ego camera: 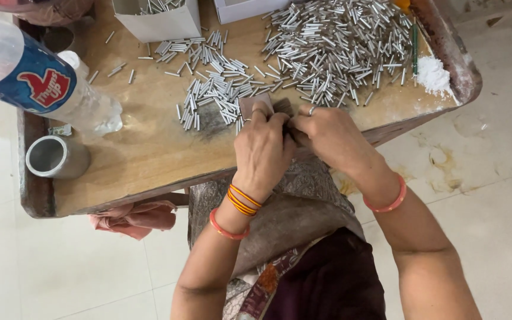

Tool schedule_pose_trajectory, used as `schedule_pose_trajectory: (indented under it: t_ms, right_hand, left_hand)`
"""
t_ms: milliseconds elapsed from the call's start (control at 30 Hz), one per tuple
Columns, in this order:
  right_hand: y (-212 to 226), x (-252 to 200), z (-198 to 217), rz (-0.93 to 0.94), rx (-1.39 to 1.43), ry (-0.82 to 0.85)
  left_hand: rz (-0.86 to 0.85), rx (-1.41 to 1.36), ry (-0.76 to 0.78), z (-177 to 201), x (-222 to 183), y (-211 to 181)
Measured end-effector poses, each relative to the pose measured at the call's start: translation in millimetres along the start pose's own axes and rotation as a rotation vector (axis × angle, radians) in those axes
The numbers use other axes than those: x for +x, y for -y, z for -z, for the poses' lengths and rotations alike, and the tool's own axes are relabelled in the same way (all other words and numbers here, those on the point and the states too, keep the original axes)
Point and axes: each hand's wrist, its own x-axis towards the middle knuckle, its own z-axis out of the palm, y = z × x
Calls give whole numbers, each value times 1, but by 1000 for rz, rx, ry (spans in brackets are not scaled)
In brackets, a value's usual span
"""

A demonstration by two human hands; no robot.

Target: Polishing small metal pins manually using a sanding block.

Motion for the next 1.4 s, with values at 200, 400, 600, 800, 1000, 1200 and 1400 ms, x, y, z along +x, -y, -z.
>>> schedule_pose_trajectory:
  t_ms: [200,400,600,800,1000,1200,1400]
  right_hand:
    - [-13,-9,-5,142,128,-162]
    - [-9,-21,-21,85,186,-374]
    - [-11,-42,-5,-76,55,-351]
    - [3,-21,40,-157,-109,166]
    - [1,-28,34,-165,-128,134]
    - [5,-54,17,89,-155,-112]
    - [42,-61,41,283,-185,-264]
  left_hand:
    - [-16,-28,-56,-2,-3,4]
    - [-1,-73,-102,-8,-2,5]
    - [-6,-89,-51,3,-4,2]
    - [-3,-156,50,15,-7,-4]
    - [48,-391,-94,38,-39,-17]
    - [319,-1210,-163,-7,-90,-8]
    - [434,-1581,-78,-23,-74,-32]
